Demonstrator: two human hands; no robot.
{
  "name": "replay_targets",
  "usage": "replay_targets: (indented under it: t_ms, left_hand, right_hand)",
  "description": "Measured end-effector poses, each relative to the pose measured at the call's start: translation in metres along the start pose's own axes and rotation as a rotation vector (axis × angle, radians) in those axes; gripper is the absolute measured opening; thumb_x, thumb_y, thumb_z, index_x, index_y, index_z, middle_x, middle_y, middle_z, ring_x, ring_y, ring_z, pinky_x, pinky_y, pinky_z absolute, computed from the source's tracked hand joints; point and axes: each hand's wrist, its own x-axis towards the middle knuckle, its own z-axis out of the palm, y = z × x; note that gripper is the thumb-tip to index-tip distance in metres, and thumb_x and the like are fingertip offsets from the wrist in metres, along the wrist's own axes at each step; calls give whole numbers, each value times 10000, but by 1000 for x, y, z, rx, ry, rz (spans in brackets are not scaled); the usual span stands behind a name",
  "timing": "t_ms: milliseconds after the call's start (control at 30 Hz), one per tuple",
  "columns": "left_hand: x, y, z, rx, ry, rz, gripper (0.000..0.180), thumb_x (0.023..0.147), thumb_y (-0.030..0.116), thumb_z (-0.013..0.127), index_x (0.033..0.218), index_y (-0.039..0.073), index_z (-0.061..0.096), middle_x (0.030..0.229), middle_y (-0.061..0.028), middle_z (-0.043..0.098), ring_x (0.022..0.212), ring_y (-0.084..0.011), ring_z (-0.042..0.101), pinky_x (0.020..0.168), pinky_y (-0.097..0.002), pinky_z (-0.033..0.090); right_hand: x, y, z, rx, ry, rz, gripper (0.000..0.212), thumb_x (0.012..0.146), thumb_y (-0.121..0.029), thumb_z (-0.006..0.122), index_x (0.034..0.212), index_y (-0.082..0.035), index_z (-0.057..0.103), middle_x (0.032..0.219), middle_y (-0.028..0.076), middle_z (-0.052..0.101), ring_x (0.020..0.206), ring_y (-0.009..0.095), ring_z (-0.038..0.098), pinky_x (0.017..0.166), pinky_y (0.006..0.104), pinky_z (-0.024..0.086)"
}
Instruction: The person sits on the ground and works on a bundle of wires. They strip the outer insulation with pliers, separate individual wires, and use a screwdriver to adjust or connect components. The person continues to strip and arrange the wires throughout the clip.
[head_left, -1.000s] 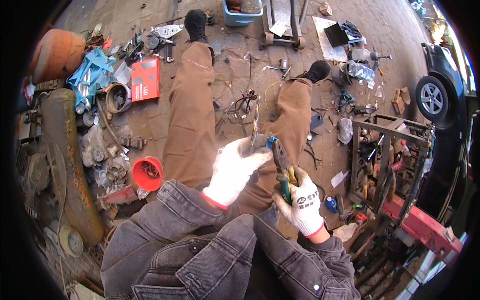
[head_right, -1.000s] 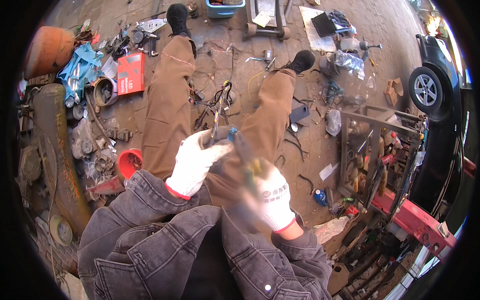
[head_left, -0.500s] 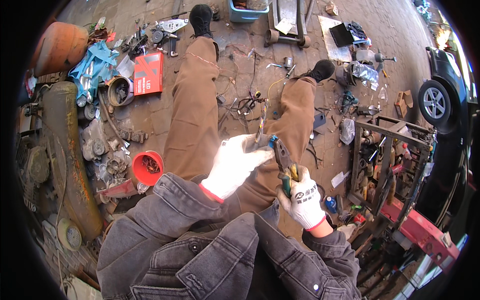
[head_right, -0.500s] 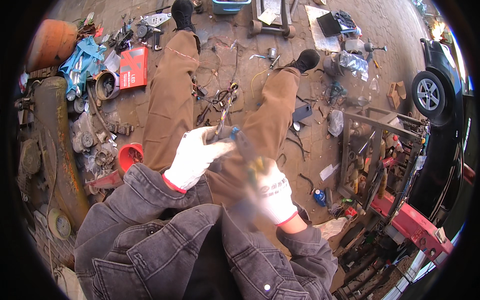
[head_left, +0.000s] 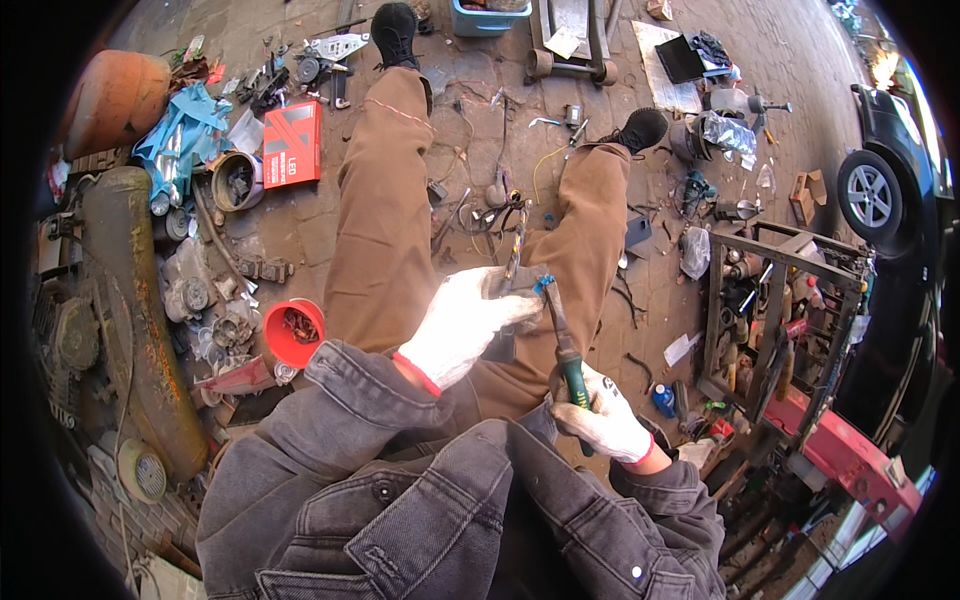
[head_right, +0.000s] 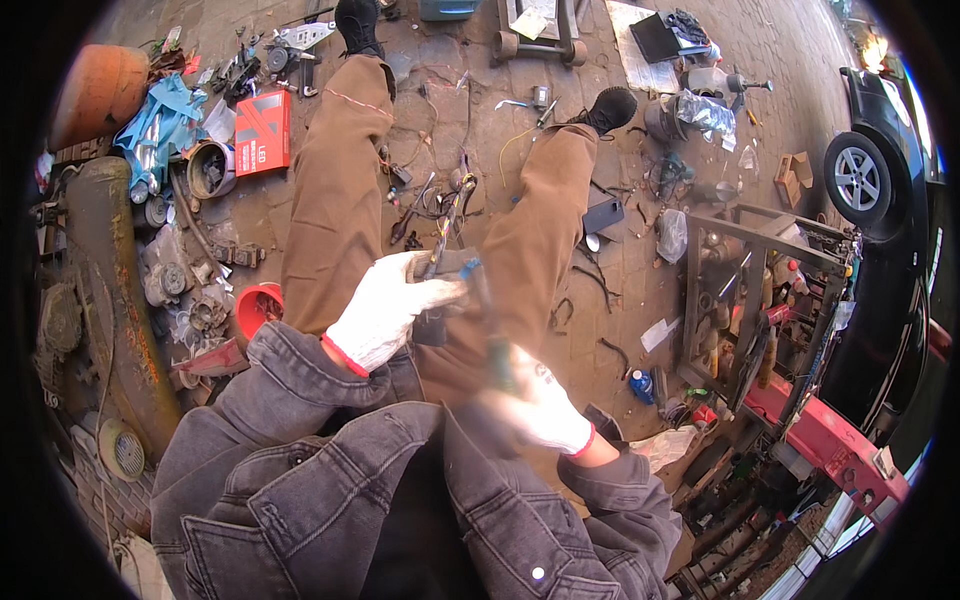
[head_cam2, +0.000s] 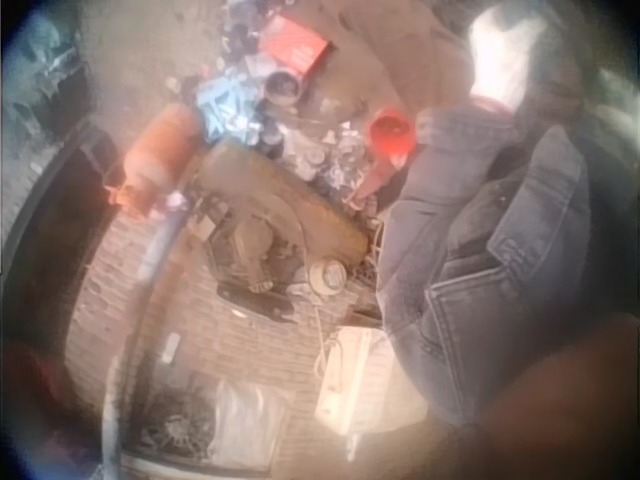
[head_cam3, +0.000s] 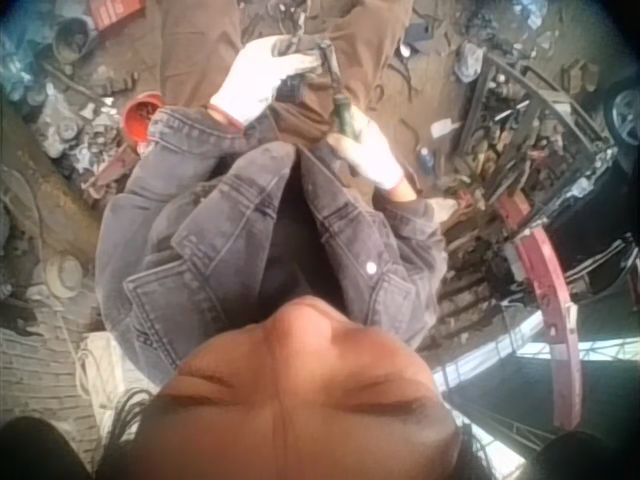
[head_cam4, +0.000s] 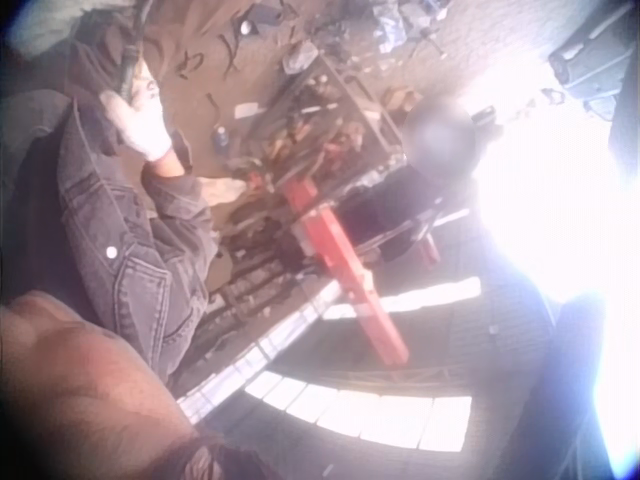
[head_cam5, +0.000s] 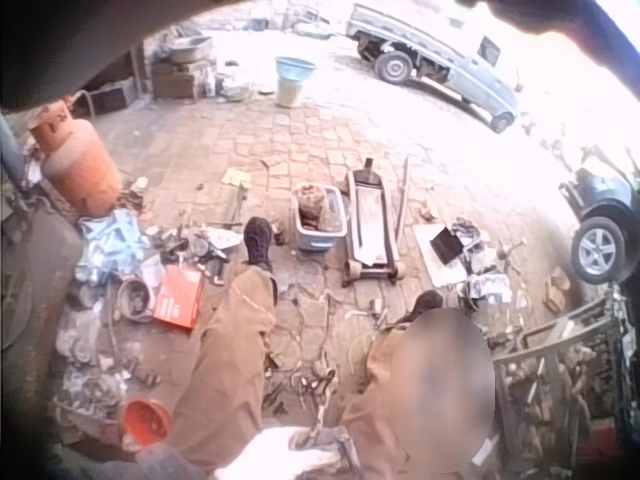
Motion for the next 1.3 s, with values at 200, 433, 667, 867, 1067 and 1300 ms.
replay_targets:
  t_ms: [200, 433, 667, 867, 1067, 1300]
  left_hand:
    - [2, 4, -2, 134, 69, 50, 265, 936, 117, 695, 1162, -21, 678, 911, -35, 702, 780, -97, 649, 711, -241, 519]
    - [2, 18, -9, 41, 80, 113, 206, 944, 112, 679, 1101, -21, 668, 901, -55, 701, 777, -112, 657, 710, -264, 537]
    - [-1, 12, 5, 153, 112, 94, 248, 934, 125, 701, 1148, 2, 686, 914, -17, 690, 750, -61, 596, 658, -231, 482]
    - [-5, 13, 10, 241, 168, 117, 284, 912, 134, 715, 1166, 9, 701, 909, 11, 677, 743, -31, 551, 637, -228, 467]
    - [-2, 9, 12, 440, 207, 182, 336, 899, 174, 728, 1188, 4, 704, 977, -36, 725, 835, -67, 618, 732, -258, 517]
    - [-7, 3, 24, 510, 297, 230, 348, 908, 195, 711, 1201, 8, 697, 1043, -103, 753, 931, -147, 700, 846, -305, 542]
  right_hand:
    - [-5, -5, 6, -25, -30, -43, 214, 860, -177, 711, 858, -20, 565, 916, 78, 552, 832, 197, 556, 731, 320, 450]
    - [2, -1, 10, -666, 43, -352, 483, 812, -229, 730, 1213, -1, 591, 1159, 201, 602, 1042, 380, 617, 891, 443, 515]
    - [22, -21, 15, -923, 275, -344, 300, 745, -202, 748, 932, 16, 659, 1246, 314, 549, 1077, 452, 613, 901, 467, 518]
    - [28, -20, 20, -1017, 345, -357, 270, 749, -192, 773, 896, 22, 697, 1344, 362, 512, 1149, 491, 592, 1003, 481, 489]
    - [28, -13, 19, -1027, 370, -358, 313, 761, -179, 763, 983, 34, 709, 1356, 360, 505, 1149, 488, 603, 999, 474, 498]
    - [34, 0, 25, -1056, 421, -373, 469, 792, -256, 656, 1193, -13, 635, 1251, 267, 559, 1088, 384, 606, 844, 443, 551]
